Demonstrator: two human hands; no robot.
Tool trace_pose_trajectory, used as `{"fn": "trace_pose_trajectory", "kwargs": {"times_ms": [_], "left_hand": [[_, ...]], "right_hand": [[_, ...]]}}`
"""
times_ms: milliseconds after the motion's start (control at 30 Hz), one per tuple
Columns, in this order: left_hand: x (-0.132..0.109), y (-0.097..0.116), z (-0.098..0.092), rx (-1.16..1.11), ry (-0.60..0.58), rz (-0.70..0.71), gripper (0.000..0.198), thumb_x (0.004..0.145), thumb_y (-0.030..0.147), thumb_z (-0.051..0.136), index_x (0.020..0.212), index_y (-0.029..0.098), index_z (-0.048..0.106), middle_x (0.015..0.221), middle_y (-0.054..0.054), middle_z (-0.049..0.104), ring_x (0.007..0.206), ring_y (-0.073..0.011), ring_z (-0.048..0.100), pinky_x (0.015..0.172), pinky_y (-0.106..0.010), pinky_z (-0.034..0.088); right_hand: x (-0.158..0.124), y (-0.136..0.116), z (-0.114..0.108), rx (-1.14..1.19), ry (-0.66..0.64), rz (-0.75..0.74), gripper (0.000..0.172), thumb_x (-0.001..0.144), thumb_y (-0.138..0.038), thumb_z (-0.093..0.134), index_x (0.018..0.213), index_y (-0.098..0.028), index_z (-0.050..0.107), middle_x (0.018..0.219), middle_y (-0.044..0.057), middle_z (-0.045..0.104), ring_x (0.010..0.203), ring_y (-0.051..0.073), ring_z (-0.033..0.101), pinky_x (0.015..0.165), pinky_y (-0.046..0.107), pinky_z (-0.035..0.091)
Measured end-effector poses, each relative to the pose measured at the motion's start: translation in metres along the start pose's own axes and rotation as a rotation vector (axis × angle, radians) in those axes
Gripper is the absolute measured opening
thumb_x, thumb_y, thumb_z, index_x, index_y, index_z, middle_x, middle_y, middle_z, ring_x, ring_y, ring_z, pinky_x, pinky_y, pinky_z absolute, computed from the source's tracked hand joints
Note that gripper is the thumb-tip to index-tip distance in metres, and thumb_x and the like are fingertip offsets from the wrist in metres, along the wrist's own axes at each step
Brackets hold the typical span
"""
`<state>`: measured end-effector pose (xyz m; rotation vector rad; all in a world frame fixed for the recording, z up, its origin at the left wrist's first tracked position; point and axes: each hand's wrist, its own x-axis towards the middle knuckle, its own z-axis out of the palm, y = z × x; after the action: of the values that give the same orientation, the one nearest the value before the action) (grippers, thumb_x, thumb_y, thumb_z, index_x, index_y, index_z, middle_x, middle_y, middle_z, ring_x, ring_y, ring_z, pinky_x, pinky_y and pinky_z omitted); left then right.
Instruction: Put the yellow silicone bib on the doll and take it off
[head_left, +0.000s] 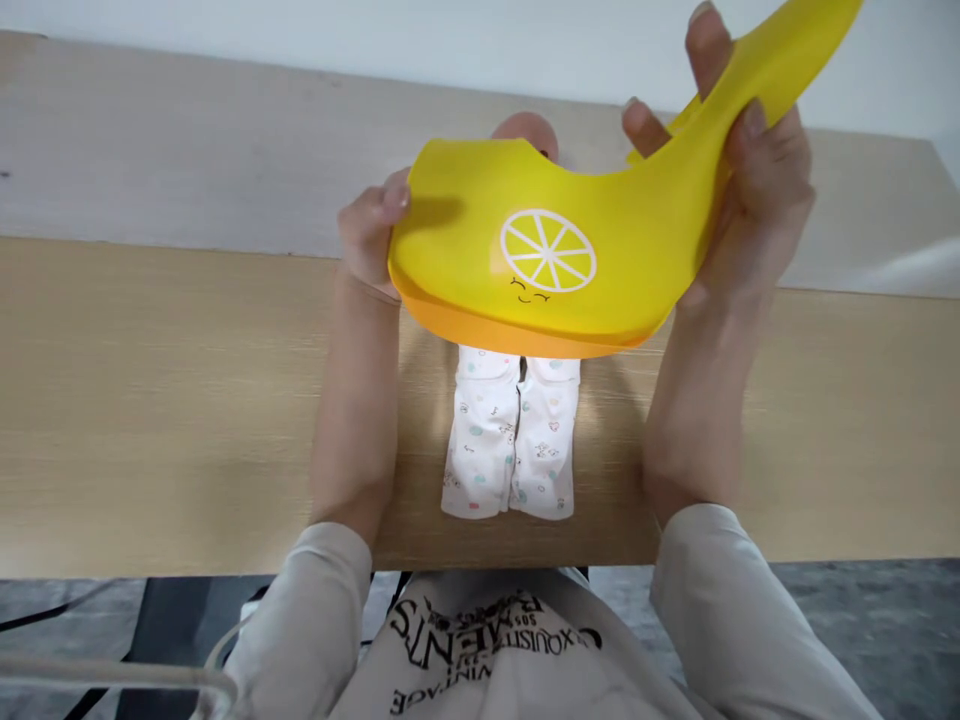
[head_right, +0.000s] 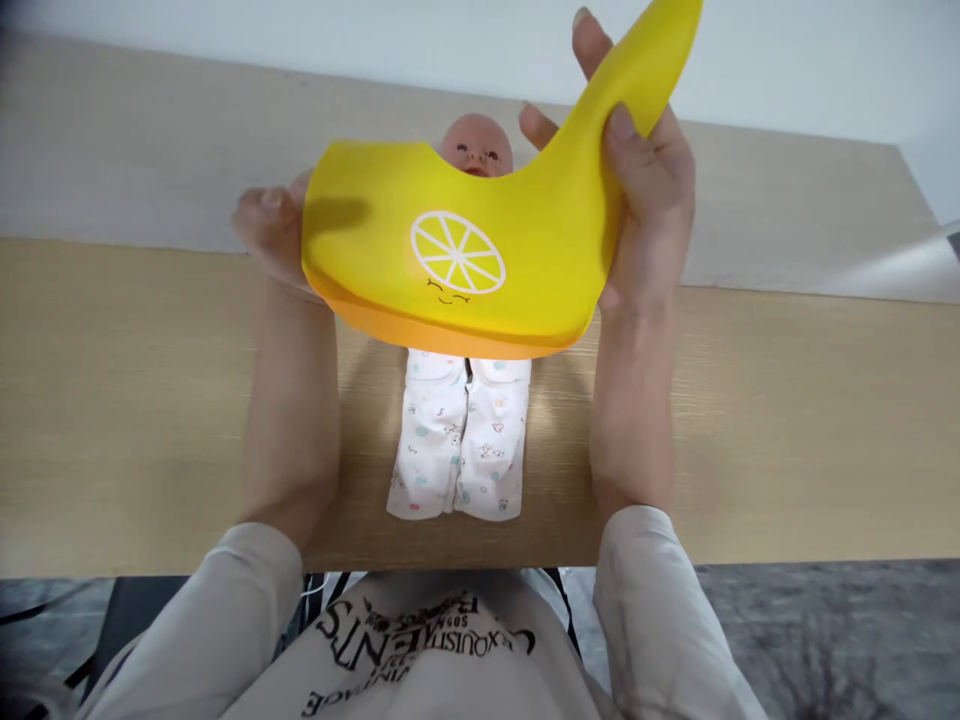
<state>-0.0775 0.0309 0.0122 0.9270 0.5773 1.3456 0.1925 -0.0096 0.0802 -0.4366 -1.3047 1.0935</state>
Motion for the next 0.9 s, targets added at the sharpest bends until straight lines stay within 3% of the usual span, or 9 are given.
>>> {"fn": "trace_pose_trajectory", "kwargs": {"times_ms": [133,233,333,467,533,600,700,800,900], "left_hand": [[-0.004,0.005,0.014,-0.076,0.073,-0.038,0.031,0.100,0.021,0.028,0.090,0.014,0.057,0.120,-0.005,0.064,0.144,-0.0329,0.036,0.109,-0.053,0.046],[-0.008,0.008,0.026,-0.117,-0.102,-0.040,0.039,0.092,0.005,0.023,0.111,0.013,0.057,0.128,-0.006,0.059,0.136,-0.0350,0.046,0.102,-0.056,0.049],[-0.010,0.011,0.036,-0.164,-0.210,-0.046,0.050,0.087,-0.002,0.015,0.116,0.009,0.054,0.128,-0.008,0.056,0.129,-0.0351,0.052,0.099,-0.059,0.046],[-0.011,0.014,0.040,-0.210,-0.110,-0.075,0.062,0.086,-0.002,0.000,0.121,0.005,0.051,0.129,-0.009,0.051,0.132,-0.0353,0.046,0.099,-0.063,0.040],[-0.011,0.013,0.039,-0.195,-0.118,-0.042,0.056,0.084,0.001,0.010,0.122,0.007,0.052,0.130,-0.009,0.052,0.136,-0.0348,0.042,0.102,-0.061,0.040],[-0.010,0.011,0.037,-0.160,-0.215,0.014,0.048,0.078,0.009,0.031,0.118,0.011,0.056,0.131,-0.008,0.056,0.141,-0.0343,0.039,0.107,-0.055,0.043],[-0.009,0.008,0.034,-0.126,-0.351,0.061,0.053,0.062,0.015,0.050,0.114,0.016,0.061,0.134,-0.008,0.059,0.145,-0.0334,0.034,0.112,-0.045,0.044],[-0.007,0.007,0.032,-0.135,-0.222,0.049,0.057,0.061,0.016,0.047,0.116,0.021,0.057,0.129,-0.006,0.063,0.146,-0.0286,0.034,0.113,-0.044,0.043],[-0.009,0.007,0.033,-0.138,-0.051,0.019,0.056,0.069,0.013,0.036,0.122,0.020,0.051,0.127,-0.005,0.063,0.145,-0.0266,0.036,0.114,-0.050,0.039]], "right_hand": [[0.001,0.001,0.001,-0.023,-0.034,-0.025,0.027,0.089,-0.023,0.055,0.115,-0.021,0.065,0.133,-0.006,0.056,0.144,0.017,0.036,0.124,0.045,0.040],[0.001,0.001,0.001,-0.078,-0.014,-0.019,0.027,0.088,-0.025,0.056,0.112,-0.026,0.068,0.133,-0.009,0.055,0.147,0.017,0.031,0.124,0.041,0.041],[0.001,0.001,-0.001,-0.111,0.016,-0.006,0.027,0.085,-0.028,0.062,0.111,-0.028,0.069,0.135,-0.009,0.053,0.146,0.019,0.033,0.123,0.039,0.043],[0.000,0.002,-0.001,-0.163,0.054,0.015,0.030,0.085,-0.028,0.061,0.114,-0.029,0.068,0.139,-0.010,0.051,0.145,0.018,0.035,0.122,0.036,0.043],[0.001,0.002,-0.002,-0.157,0.063,0.019,0.032,0.084,-0.029,0.060,0.116,-0.028,0.066,0.138,-0.011,0.052,0.144,0.017,0.036,0.122,0.037,0.042],[0.001,0.002,-0.002,-0.134,0.054,0.009,0.033,0.083,-0.030,0.061,0.116,-0.027,0.066,0.136,-0.011,0.052,0.143,0.017,0.037,0.122,0.038,0.043],[0.001,0.002,-0.001,-0.120,0.061,0.017,0.030,0.084,-0.026,0.061,0.114,-0.028,0.067,0.136,-0.010,0.053,0.145,0.017,0.035,0.122,0.037,0.043],[0.000,0.002,0.001,-0.088,0.057,0.013,0.029,0.085,-0.024,0.062,0.114,-0.025,0.068,0.137,-0.008,0.053,0.144,0.018,0.036,0.122,0.039,0.043],[0.000,0.001,0.001,-0.112,0.055,0.020,0.028,0.088,-0.023,0.060,0.115,-0.025,0.067,0.138,-0.007,0.053,0.145,0.018,0.035,0.123,0.040,0.042]]}}
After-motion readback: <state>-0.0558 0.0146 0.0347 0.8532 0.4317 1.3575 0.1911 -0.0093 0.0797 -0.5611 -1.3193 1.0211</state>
